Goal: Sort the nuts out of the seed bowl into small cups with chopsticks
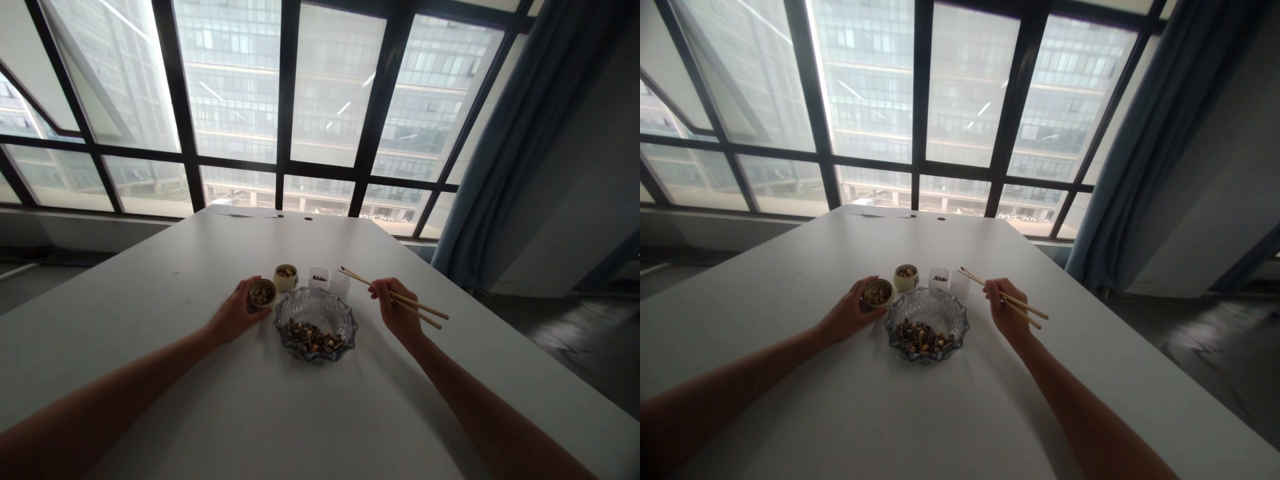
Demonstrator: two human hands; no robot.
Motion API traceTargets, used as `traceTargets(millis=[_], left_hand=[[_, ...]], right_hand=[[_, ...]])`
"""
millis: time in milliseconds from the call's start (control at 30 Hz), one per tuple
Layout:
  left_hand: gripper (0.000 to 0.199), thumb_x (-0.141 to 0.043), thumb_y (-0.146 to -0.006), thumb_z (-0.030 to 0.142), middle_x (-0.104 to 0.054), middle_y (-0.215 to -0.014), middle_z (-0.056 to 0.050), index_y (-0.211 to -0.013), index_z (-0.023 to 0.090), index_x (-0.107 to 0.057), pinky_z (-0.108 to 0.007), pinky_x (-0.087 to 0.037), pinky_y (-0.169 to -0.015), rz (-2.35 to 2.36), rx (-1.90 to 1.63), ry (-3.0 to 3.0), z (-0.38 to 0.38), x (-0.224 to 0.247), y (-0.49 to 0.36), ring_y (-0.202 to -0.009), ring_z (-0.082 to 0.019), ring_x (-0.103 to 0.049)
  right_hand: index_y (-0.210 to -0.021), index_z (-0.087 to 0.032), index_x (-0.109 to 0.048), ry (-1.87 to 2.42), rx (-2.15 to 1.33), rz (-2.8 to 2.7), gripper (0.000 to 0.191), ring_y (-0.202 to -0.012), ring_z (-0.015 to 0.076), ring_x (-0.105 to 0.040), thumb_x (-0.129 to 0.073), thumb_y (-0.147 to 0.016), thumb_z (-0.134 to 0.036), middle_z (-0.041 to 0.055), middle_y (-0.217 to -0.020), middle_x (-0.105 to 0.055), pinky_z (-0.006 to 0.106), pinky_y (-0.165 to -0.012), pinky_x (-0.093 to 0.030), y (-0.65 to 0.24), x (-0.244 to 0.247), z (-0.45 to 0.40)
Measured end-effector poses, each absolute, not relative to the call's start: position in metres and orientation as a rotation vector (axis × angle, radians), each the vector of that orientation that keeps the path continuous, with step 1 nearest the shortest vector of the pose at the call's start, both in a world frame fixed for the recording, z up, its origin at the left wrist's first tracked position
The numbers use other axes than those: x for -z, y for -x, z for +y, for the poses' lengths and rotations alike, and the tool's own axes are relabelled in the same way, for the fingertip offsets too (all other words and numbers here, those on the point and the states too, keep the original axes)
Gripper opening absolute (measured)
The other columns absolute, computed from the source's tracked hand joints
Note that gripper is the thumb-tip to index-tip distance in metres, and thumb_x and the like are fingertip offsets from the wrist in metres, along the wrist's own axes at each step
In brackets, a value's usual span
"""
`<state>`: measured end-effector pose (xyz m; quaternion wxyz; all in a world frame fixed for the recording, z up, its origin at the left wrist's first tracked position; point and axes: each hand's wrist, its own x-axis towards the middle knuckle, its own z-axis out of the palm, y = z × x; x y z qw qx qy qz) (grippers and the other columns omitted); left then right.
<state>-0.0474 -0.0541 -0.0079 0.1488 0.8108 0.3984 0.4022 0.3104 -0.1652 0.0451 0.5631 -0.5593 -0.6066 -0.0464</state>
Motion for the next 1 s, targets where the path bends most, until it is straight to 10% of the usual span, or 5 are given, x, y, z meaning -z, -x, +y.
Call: traceTargets(millis=[1000], left_hand=[[0.071,-0.07,-0.079,0.046,-0.056,-0.138,-0.014,-0.14,0.022,-0.042,-0.049,-0.05,-0.105,1.153,-1.154,-2.343,-0.055,0.007,0.048,-0.122,-0.03,-0.06]], right_hand=[[-0.074,-0.019,-0.069,1.176,-0.486,-1.732,0.044,-0.057,0.0163,-0.064,-0.055,-0.096,-0.055,0.005,-0.067,-0.073,0.027,-0.055,-0.049,-0.244,-0.041,-0.187]])
